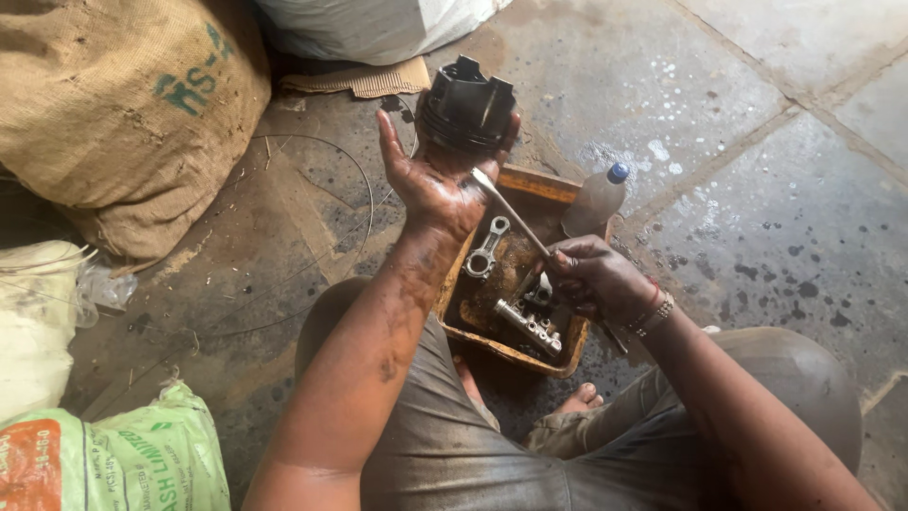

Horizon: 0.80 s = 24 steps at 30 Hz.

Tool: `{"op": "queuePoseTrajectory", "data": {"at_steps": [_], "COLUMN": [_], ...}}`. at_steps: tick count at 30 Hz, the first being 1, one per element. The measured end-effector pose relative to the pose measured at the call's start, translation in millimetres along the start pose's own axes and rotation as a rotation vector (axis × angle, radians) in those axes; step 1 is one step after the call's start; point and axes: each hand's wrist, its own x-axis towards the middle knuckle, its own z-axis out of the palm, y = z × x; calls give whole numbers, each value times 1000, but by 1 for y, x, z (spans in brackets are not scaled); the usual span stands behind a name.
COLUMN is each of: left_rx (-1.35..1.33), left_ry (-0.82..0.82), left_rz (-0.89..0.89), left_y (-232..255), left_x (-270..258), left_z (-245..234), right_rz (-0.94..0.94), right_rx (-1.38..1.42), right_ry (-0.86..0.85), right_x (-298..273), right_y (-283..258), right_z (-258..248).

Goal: The person scrubs a cylindrical engine part with a metal file while seated on the floor. They repeatedly rotate the part and scrape its inner and outer surfaces, occasionally dipping the file into a plastic bottle of liquid.

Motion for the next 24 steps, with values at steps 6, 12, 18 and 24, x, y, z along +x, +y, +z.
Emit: {"op": "queuePoseTrajectory", "data": {"at_steps": [6, 12, 18, 24], "left_rx": [50, 125, 763, 950], "left_ry": [49, 64, -120, -348], "left_rz": [60, 32, -19, -277], "left_y": [6, 31, 37, 39], "left_x": [5, 2, 3, -2], "left_z": [-5, 1, 14, 18], "right_rz": [138, 314, -422, -954], "right_rx": [144, -365, -645, -1460], "right_ry": [-74, 564, 706, 613], "right_x": [1, -16, -64, -74], "right_y": [-4, -27, -62, -64], "right_z": [0, -3, 0, 23]}}
